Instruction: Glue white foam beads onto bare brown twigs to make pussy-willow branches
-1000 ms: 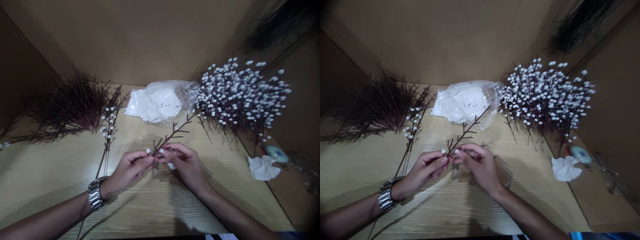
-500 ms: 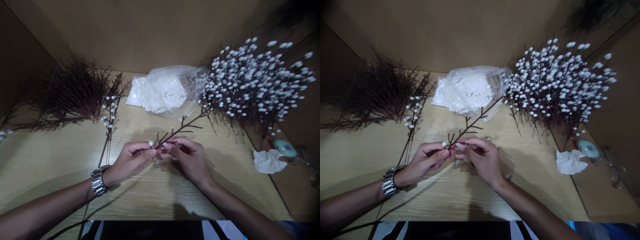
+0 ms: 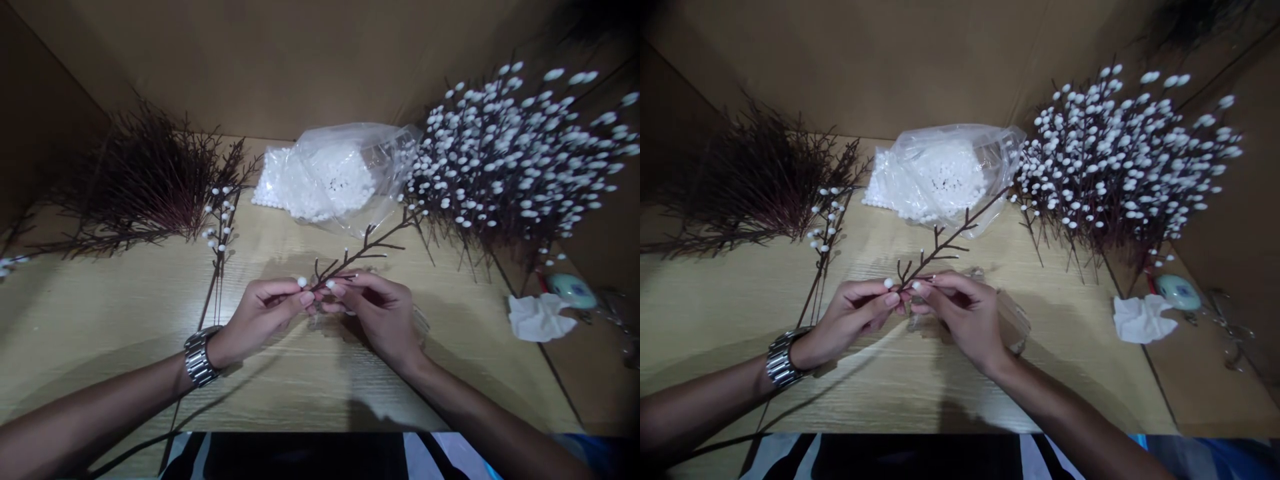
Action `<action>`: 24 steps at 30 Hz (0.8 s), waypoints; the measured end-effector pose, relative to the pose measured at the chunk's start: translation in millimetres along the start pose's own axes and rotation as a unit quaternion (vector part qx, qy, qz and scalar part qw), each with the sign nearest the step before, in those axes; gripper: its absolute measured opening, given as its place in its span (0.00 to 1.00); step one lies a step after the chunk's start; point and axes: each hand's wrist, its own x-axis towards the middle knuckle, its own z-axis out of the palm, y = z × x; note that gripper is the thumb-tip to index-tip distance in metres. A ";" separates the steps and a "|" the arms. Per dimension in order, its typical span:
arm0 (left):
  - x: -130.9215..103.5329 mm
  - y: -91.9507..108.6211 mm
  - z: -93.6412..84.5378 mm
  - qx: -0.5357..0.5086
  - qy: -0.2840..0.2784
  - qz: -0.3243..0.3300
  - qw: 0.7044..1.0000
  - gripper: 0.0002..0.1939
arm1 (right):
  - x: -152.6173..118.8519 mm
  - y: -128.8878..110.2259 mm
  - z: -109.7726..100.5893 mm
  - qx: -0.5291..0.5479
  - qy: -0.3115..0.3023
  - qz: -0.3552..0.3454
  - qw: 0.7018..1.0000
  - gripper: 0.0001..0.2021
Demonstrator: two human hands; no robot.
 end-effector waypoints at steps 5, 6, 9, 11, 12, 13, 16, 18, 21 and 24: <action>-0.1 -0.8 -0.9 -0.016 -0.011 0.011 1.000 0.10 | 0.5 3.0 -0.5 0.012 -0.008 -0.023 1.000 0.01; -0.2 -0.4 -1.0 -0.016 -0.012 0.012 1.000 0.10 | 0.7 3.5 -0.6 0.009 -0.007 -0.024 1.000 0.01; -0.5 1.8 -0.5 -0.005 -0.015 0.022 1.000 0.09 | 1.0 4.9 -0.5 0.004 -0.001 -0.028 1.000 0.01; -0.4 3.4 0.3 0.001 -0.016 0.029 0.999 0.09 | 0.8 5.4 -0.4 0.006 0.000 -0.031 1.000 0.01; -0.4 4.0 0.8 0.003 -0.018 0.032 0.999 0.10 | 0.6 5.6 -0.4 0.006 0.000 -0.032 0.999 0.01; -0.3 4.5 1.2 0.003 -0.020 0.034 0.999 0.10 | 0.5 5.6 -0.4 0.006 0.000 -0.033 0.999 0.02; -0.1 4.7 1.7 0.001 -0.024 0.037 0.999 0.11 | 0.3 5.5 -1.3 0.002 0.000 -0.036 0.999 0.03; 0.0 4.0 1.4 0.001 -0.023 0.037 0.999 0.10 | 0.8 5.7 -2.0 -0.001 0.000 -0.036 0.999 0.03; 0.6 2.2 0.4 0.006 -0.020 0.033 0.999 0.10 | 1.6 6.3 -1.6 -0.007 -0.003 -0.028 1.000 0.03; 1.5 0.4 -0.1 0.013 -0.012 0.022 1.000 0.10 | 0.9 5.8 0.2 -0.013 -0.005 -0.018 1.000 0.01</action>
